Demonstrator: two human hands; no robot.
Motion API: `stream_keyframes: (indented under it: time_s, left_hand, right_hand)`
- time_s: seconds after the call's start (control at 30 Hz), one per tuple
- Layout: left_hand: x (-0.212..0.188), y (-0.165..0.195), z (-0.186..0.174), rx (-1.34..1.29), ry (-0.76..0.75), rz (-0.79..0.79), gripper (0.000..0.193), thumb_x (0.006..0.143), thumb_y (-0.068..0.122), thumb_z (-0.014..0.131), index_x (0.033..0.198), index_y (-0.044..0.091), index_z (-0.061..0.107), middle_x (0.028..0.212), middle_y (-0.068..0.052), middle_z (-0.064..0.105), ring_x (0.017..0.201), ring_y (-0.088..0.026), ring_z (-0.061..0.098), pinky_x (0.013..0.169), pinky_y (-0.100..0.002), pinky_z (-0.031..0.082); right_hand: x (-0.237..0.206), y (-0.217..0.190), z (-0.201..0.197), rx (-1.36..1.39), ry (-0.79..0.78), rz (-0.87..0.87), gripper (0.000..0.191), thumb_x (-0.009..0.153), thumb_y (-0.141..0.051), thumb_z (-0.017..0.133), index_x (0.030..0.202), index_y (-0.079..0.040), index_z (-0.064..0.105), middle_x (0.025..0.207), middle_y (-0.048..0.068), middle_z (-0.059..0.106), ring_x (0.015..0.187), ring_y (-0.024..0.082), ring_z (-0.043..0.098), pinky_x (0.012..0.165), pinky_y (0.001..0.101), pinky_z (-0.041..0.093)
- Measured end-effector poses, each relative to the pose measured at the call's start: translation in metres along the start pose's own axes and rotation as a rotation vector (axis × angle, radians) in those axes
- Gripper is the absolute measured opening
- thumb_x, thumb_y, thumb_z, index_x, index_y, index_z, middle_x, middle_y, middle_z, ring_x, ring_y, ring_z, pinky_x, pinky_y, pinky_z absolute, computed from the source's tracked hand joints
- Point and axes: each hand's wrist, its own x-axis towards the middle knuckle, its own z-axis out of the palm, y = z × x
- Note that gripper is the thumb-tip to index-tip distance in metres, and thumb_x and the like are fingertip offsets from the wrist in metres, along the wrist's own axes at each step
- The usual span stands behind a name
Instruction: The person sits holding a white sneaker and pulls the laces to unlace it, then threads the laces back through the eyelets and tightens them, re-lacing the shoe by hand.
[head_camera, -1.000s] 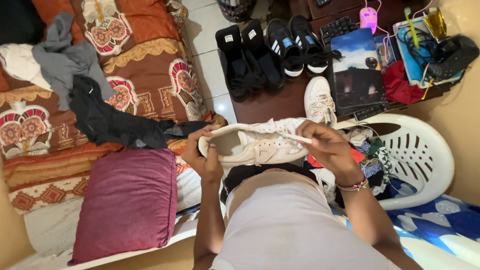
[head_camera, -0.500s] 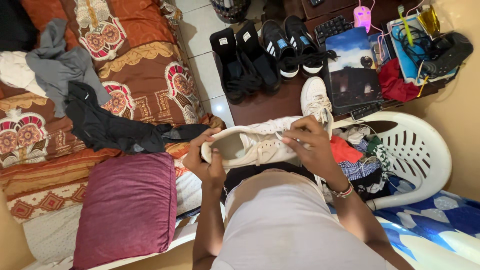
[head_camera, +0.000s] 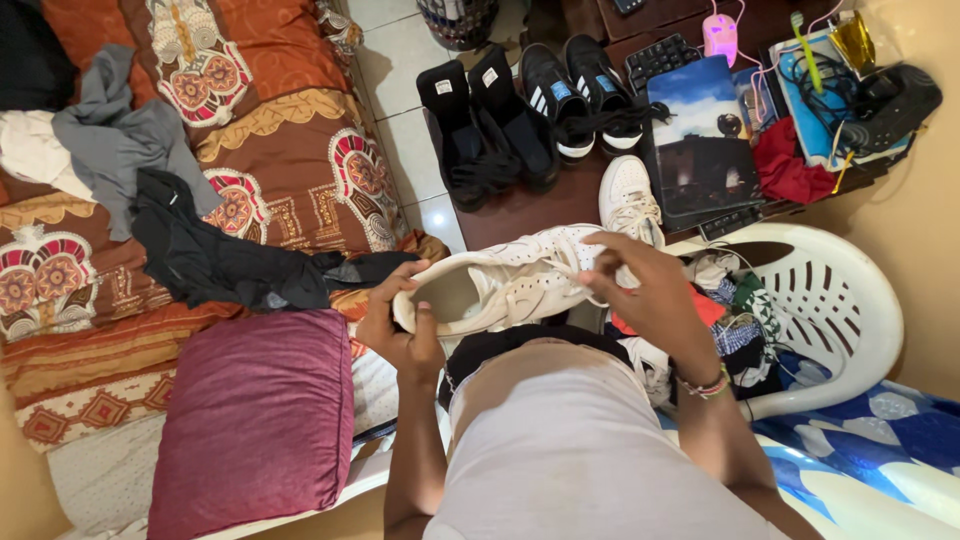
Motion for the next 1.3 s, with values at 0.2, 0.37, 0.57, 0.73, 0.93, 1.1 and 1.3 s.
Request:
stream_keyframes:
  time_s: [0.2, 0.37, 0.57, 0.73, 0.93, 1.1, 1.3]
  left_hand:
    - [-0.001, 0.005, 0.002, 0.008, -0.01, 0.028, 0.02, 0.073, -0.002, 0.052, 0.094, -0.001, 0.053, 0.098, -0.021, 0.067, 0.086, -0.02, 0.065, 0.082, -0.029, 0.05]
    - [-0.005, -0.007, 0.002, -0.152, 0.031, -0.063, 0.02, 0.073, 0.0, 0.049, 0.093, -0.002, 0.052, 0.098, -0.023, 0.066, 0.089, -0.022, 0.063, 0.086, -0.032, 0.05]
    - [-0.004, -0.017, -0.005, -0.362, 0.079, -0.125, 0.023, 0.072, 0.002, 0.05, 0.095, -0.003, 0.05, 0.1, -0.024, 0.063, 0.095, -0.024, 0.061, 0.093, -0.035, 0.048]
    - [-0.006, -0.008, -0.004, -0.237, 0.05, -0.075, 0.02, 0.076, 0.004, 0.053, 0.095, -0.003, 0.052, 0.101, -0.025, 0.064, 0.092, -0.024, 0.063, 0.089, -0.034, 0.049]
    - [-0.004, 0.002, 0.001, -0.106, 0.021, -0.007, 0.018, 0.081, 0.007, 0.056, 0.096, -0.002, 0.053, 0.1, -0.023, 0.066, 0.09, -0.023, 0.065, 0.086, -0.032, 0.051]
    - [-0.007, 0.003, -0.001, -0.021, -0.001, 0.038, 0.017, 0.086, 0.009, 0.059, 0.097, -0.003, 0.054, 0.099, -0.023, 0.066, 0.088, -0.022, 0.065, 0.083, -0.03, 0.051]
    - [-0.011, -0.006, -0.001, -0.075, 0.012, -0.023, 0.017, 0.087, 0.01, 0.056, 0.097, -0.003, 0.055, 0.097, -0.022, 0.067, 0.085, -0.021, 0.065, 0.08, -0.03, 0.051]
  right_hand:
    - [0.009, -0.002, 0.022, -0.251, 0.148, -0.42, 0.013, 0.086, -0.017, 0.065, 0.093, -0.006, 0.062, 0.089, 0.006, 0.057, 0.083, 0.021, 0.055, 0.073, 0.0318, 0.044]
    - [-0.001, 0.011, 0.015, 0.184, -0.068, -0.232, 0.018, 0.09, -0.02, 0.056, 0.085, -0.003, 0.058, 0.091, 0.003, 0.053, 0.081, 0.018, 0.053, 0.066, 0.0311, 0.043]
    - [-0.012, 0.038, -0.024, 1.398, -0.319, -0.637, 0.015, 0.089, -0.023, 0.057, 0.08, -0.01, 0.058, 0.09, 0.002, 0.055, 0.087, 0.02, 0.05, 0.078, 0.0427, 0.045]
    - [-0.008, 0.02, -0.031, 0.595, -0.11, -0.035, 0.018, 0.088, -0.023, 0.06, 0.087, -0.005, 0.062, 0.081, 0.007, 0.06, 0.073, 0.02, 0.053, 0.067, 0.0356, 0.043]
    - [0.005, -0.008, 0.016, -0.273, 0.112, -0.465, 0.026, 0.073, -0.021, 0.072, 0.09, -0.003, 0.064, 0.088, 0.01, 0.059, 0.083, 0.027, 0.056, 0.073, 0.0356, 0.045]
    - [0.007, -0.006, 0.029, -0.299, 0.092, -0.392, 0.011, 0.082, -0.015, 0.068, 0.086, -0.006, 0.064, 0.09, 0.006, 0.06, 0.087, 0.024, 0.057, 0.077, 0.0356, 0.045]
    - [0.0, 0.008, 0.017, 0.298, -0.158, -0.319, 0.015, 0.089, -0.016, 0.056, 0.089, -0.001, 0.059, 0.093, 0.008, 0.057, 0.092, 0.018, 0.053, 0.079, 0.0336, 0.044]
